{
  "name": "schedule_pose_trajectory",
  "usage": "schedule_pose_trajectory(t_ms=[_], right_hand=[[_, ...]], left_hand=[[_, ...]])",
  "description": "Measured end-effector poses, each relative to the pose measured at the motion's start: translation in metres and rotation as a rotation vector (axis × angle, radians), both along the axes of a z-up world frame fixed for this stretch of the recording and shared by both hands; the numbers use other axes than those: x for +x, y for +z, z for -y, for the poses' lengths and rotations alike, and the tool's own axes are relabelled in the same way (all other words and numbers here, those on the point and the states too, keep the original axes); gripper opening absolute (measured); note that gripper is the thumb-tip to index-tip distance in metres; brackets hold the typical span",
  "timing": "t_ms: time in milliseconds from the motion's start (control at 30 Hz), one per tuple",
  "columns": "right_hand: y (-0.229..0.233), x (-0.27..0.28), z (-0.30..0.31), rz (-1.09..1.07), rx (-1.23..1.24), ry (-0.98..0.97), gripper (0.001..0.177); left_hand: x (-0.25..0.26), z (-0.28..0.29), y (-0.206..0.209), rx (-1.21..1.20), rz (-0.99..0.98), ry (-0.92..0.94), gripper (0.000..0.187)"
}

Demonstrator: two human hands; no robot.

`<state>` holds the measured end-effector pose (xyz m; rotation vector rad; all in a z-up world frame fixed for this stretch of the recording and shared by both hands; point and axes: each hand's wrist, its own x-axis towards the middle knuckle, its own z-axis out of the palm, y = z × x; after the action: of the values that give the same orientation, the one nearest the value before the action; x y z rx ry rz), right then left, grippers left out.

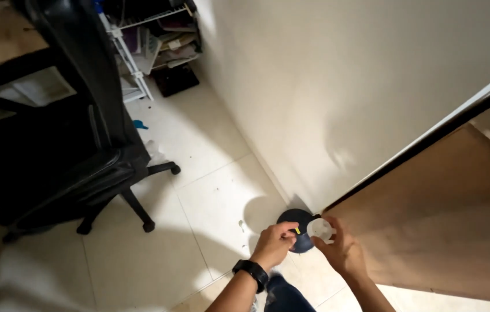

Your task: Clean the surfaces and objects on a wooden dresser using a cloth and water.

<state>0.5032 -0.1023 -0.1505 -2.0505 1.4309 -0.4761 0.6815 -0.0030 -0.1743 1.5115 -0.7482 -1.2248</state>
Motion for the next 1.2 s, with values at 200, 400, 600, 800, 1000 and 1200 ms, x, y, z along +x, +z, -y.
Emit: schedule_pose_trajectory(t_ms=[200, 400, 600, 800, 1000, 1200], right_hand=[[-0.041, 0.006, 0.009, 0.021, 0.079, 0.006, 0.069], [-0.055, 0.02, 0.017, -0.048, 0.211, -0.097, 0.066], [-0.09, 0.001, 0.007, 0.02, 0.252, -0.07, 0.06], [-0.149, -0.016, 0.002, 0.097, 0.301, -0.093, 0.063], [-0.155, 0.007, 0.011, 0.092, 0.513, -0.295, 0.072], [-0.311, -0.025, 0.065, 0.058, -0.117, 0.044, 0.084]], left_hand=[[0.026, -0.004, -0.01, 0.048, 0.037, 0.001, 0.039], [0.048, -0.005, -0.004, 0.071, 0.07, -0.039, 0.042], [0.045, 0.001, 0.003, 0.179, 0.07, -0.081, 0.04], [0.042, -0.001, -0.019, 0.239, 0.067, -0.104, 0.037], [0.038, -0.011, -0.048, 0.225, 0.094, -0.136, 0.037], [0.031, -0.007, -0.053, 0.086, 0.108, -0.193, 0.047]])
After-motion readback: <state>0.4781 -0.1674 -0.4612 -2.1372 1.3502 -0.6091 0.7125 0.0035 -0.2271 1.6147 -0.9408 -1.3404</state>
